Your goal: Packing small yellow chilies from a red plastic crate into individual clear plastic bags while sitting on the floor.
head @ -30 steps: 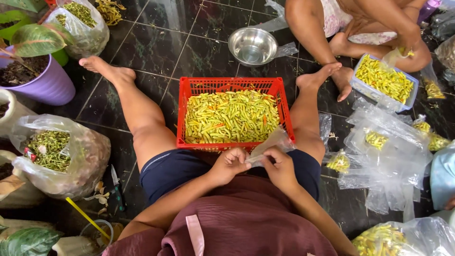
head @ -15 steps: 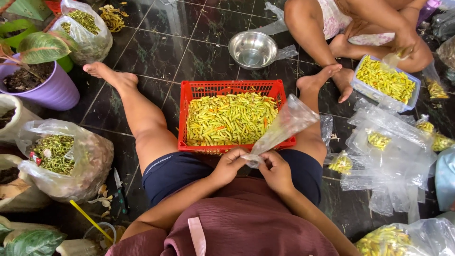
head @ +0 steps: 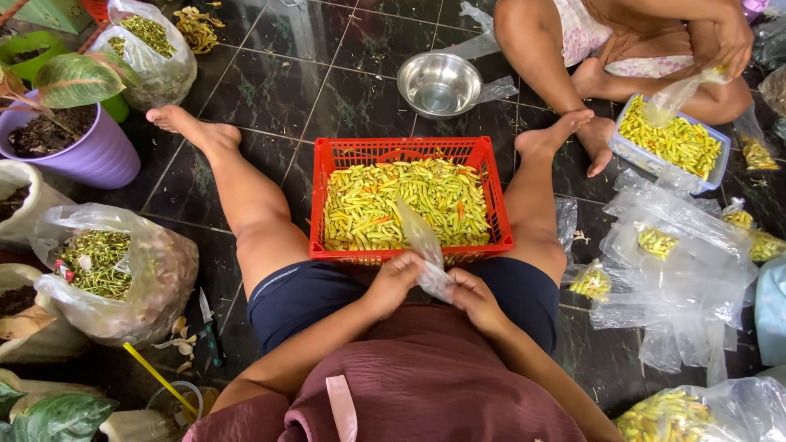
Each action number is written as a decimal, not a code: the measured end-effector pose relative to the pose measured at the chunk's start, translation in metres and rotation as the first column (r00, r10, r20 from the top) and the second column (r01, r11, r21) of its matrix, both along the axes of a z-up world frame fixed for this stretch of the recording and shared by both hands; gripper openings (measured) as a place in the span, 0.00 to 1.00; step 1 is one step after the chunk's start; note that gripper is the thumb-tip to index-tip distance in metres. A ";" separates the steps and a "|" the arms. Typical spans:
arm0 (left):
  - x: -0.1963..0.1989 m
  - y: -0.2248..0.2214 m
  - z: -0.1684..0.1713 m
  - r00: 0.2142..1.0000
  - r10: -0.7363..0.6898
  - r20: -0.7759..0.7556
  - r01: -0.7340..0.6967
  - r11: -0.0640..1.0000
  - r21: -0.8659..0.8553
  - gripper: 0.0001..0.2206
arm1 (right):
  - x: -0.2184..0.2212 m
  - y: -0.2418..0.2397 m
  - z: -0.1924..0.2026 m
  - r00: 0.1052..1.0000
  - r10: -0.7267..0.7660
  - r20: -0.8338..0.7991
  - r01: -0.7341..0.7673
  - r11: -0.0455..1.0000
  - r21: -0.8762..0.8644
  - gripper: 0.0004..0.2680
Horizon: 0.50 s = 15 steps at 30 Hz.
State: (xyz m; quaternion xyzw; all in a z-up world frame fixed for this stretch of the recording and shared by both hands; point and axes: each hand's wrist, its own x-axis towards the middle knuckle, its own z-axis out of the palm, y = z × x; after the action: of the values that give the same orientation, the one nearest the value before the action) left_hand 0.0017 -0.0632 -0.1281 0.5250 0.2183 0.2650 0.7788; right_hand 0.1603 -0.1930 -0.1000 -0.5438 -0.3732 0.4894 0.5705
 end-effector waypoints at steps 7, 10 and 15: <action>-0.003 -0.002 0.005 0.976 -0.156 0.154 0.175 0.977 -0.119 0.08 | -0.002 0.003 -0.016 0.980 -0.162 0.113 0.168 0.985 -0.047 0.04; 0.001 -0.002 -0.002 0.987 -0.118 -0.112 0.147 0.941 0.304 0.15 | -0.001 0.002 -0.028 0.954 -0.250 -0.164 0.251 0.968 -0.017 0.05; 0.001 -0.002 -0.002 0.997 0.072 0.016 -0.074 0.991 0.114 0.05 | -0.010 0.001 0.003 0.967 -0.057 0.250 0.064 0.998 -0.021 0.06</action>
State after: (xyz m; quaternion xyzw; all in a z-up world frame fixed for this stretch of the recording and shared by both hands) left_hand 0.0031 -0.0653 -0.1303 0.5590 0.2171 0.3085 0.7384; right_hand 0.1501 -0.1916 -0.0966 -0.6203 -0.4181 0.4049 0.5258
